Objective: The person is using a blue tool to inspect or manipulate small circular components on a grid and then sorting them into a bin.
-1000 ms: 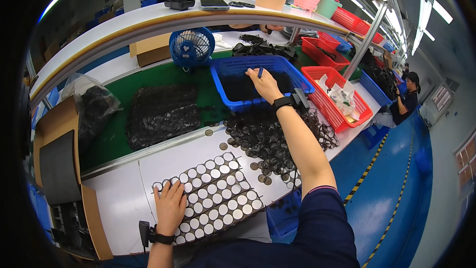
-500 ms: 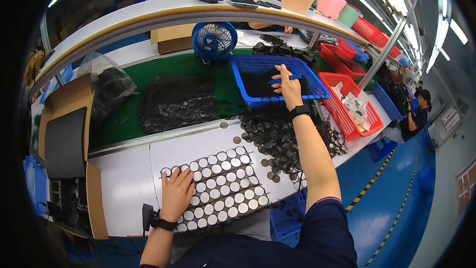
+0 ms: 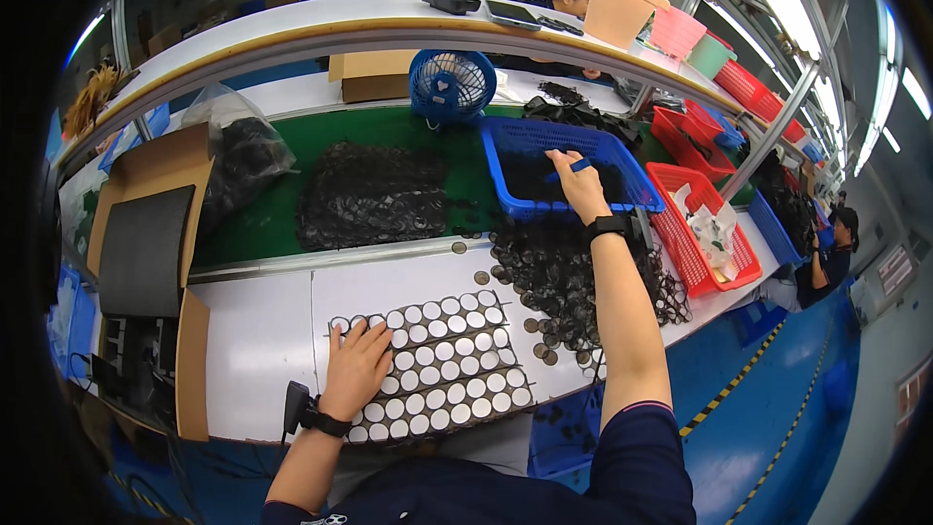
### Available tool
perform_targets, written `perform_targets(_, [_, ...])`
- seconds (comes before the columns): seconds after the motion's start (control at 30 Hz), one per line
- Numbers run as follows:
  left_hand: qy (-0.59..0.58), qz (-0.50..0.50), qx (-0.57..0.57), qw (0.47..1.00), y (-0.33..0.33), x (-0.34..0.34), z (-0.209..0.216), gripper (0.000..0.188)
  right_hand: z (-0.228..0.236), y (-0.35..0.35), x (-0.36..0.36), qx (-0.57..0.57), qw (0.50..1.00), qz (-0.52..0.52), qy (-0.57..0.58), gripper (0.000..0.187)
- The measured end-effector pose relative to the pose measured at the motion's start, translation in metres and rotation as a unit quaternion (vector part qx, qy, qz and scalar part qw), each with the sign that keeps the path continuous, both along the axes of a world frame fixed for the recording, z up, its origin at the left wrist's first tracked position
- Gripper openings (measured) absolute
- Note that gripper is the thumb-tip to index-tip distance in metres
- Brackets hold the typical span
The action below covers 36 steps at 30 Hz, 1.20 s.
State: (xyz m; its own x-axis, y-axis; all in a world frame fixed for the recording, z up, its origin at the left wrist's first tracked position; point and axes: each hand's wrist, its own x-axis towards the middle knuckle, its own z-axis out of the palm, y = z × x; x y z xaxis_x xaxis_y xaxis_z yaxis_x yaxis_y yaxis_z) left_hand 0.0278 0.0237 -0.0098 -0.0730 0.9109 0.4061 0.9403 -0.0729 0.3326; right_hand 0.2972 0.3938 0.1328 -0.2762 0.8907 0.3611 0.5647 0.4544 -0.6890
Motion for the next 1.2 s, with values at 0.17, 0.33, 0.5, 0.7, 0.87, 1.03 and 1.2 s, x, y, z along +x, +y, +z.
perform_targets(0.17, [-0.005,0.0,-0.004,1.0,-0.003,-0.002,-0.001,0.033,0.008,-0.017,-0.002,0.008,0.99,0.022,0.141,0.055])
perform_targets(0.33, [-0.006,-0.002,-0.006,1.0,0.0,-0.003,0.001,0.033,0.013,-0.025,0.004,-0.096,0.967,0.015,0.234,0.053])
perform_targets(0.5, [-0.008,-0.002,-0.003,1.0,0.0,-0.003,0.0,0.033,0.012,-0.03,0.002,-0.122,0.96,0.011,0.253,0.056])
perform_targets(0.7, [-0.004,-0.004,-0.001,1.0,-0.001,-0.001,0.001,0.033,0.01,-0.045,0.004,-0.129,0.963,0.027,0.233,0.041])
perform_targets(0.87, [-0.008,-0.004,0.006,1.0,-0.004,-0.001,-0.002,0.034,0.002,-0.082,-0.008,-0.15,0.945,0.09,0.276,0.032])
perform_targets(1.03, [-0.032,-0.002,-0.006,0.999,-0.01,-0.004,0.002,0.033,-0.03,-0.164,-0.041,-0.329,0.852,0.219,0.344,0.037])
perform_targets(1.2, [-0.041,0.015,0.007,0.999,-0.026,-0.004,0.014,0.031,-0.071,-0.256,-0.065,-0.353,0.865,0.289,0.21,0.029])
